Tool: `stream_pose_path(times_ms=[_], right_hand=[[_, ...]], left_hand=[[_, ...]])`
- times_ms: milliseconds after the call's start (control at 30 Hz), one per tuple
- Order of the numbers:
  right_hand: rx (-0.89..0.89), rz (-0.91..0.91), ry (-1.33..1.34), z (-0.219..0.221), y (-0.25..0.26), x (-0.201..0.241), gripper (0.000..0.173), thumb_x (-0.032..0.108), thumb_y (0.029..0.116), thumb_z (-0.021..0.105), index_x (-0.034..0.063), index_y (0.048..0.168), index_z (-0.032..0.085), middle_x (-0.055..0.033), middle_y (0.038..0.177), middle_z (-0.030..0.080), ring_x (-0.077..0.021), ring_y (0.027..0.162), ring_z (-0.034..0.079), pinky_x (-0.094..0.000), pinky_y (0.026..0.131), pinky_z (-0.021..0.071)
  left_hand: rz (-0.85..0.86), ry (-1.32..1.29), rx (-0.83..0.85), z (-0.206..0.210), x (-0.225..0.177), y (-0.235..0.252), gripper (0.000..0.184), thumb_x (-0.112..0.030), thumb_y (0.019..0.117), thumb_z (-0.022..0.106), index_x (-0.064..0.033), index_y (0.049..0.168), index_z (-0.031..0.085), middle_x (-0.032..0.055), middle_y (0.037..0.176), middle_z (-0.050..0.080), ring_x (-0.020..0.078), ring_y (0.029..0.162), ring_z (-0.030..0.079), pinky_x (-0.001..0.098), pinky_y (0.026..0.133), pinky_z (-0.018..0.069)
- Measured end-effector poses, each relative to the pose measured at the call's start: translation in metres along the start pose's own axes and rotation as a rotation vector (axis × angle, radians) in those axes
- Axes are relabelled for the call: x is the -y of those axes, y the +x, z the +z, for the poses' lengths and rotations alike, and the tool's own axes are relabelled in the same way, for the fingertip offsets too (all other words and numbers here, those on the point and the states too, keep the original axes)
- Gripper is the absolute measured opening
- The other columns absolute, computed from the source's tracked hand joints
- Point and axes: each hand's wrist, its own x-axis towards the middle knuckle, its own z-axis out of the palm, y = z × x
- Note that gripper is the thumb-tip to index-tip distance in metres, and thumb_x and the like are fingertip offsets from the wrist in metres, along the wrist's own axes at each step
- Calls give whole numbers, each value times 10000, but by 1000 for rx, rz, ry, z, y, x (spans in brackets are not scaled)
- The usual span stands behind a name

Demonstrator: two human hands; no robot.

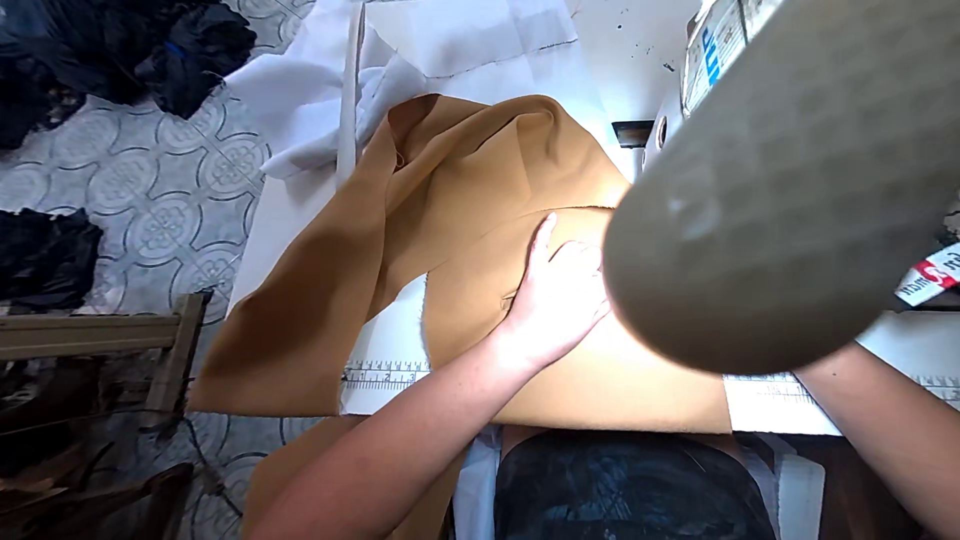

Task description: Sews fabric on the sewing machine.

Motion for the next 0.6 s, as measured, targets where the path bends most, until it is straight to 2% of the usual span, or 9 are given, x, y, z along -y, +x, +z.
stream_pose_path(times_ms=[133, 233, 333, 400, 433, 467, 500, 533, 600], right_hand=[[-36, 2, 110, 10, 2, -9, 298, 156, 1001, 596, 87, 1288, 640, -136, 1097, 667, -247, 990, 640, -478, 833, 522], [-33, 49, 122, 8, 1, -2, 261, 156, 1025, 575, 74, 1263, 642, -145, 1093, 659, -263, 995, 625, -486, 846, 507], [-24, 28, 58, 4, 1, 1, 308, 132, 1016, 586, 58, 1313, 629, -170, 1208, 658, -315, 1130, 608, -555, 961, 462], [-42, 0, 95, 2, -1, 1, 305, 104, 1003, 605, 44, 1300, 637, -155, 1203, 664, -280, 1126, 611, -519, 962, 470], [-80, -37, 142, 3, -2, 0, 262, 91, 988, 613, 46, 1240, 664, -115, 1142, 676, -204, 1065, 624, -431, 910, 497], [-131, -87, 221, 7, -2, -4, 144, 87, 982, 602, 76, 1109, 669, -23, 995, 652, -71, 918, 616, -272, 781, 523], [-175, -157, 291, 11, -1, -8, 72, 71, 948, 589, 98, 980, 648, 29, 906, 611, -16, 847, 587, -215, 722, 502], [-231, -216, 300, 14, 0, -9, 73, 40, 864, 611, 61, 879, 679, 4, 848, 605, -56, 802, 561, -264, 696, 470], [-175, -80, 256, 11, -1, -1, 69, 74, 958, 576, 83, 950, 644, 2, 880, 629, -62, 819, 612, -280, 734, 527]], left_hand=[[-2, 13, 24, -1, -1, 0, 184, -247, 965, 639, -171, 993, 805, 57, 929, 706, 256, 985, 685, 700, 1133, 246], [-5, 18, 14, 0, -1, 0, 189, -249, 970, 632, -165, 999, 799, 56, 920, 704, 256, 978, 686, 696, 1133, 250], [16, 21, 14, 0, -1, 0, 190, -238, 970, 625, -167, 994, 799, 65, 914, 702, 272, 983, 690, 714, 1120, 255], [31, 41, 22, -1, -1, 0, 187, -232, 976, 616, -178, 982, 795, 61, 911, 694, 270, 984, 684, 722, 1116, 249], [37, 52, 26, -2, -2, 0, 188, -229, 978, 611, -186, 983, 794, 58, 917, 692, 269, 991, 682, 726, 1116, 244], [41, 58, 27, -2, -2, 1, 187, -226, 978, 608, -189, 981, 792, 59, 923, 693, 274, 999, 682, 731, 1114, 241], [46, 59, 26, -3, -2, 1, 191, -224, 977, 606, -188, 981, 793, 62, 928, 698, 281, 1008, 684, 738, 1110, 238], [48, 57, 26, -3, -3, 1, 191, -227, 975, 608, -186, 977, 794, 63, 925, 698, 286, 1013, 682, 742, 1107, 237], [26, 34, 27, -3, -2, 1, 195, -236, 973, 614, -171, 965, 798, 62, 915, 699, 284, 1005, 683, 729, 1110, 245]])
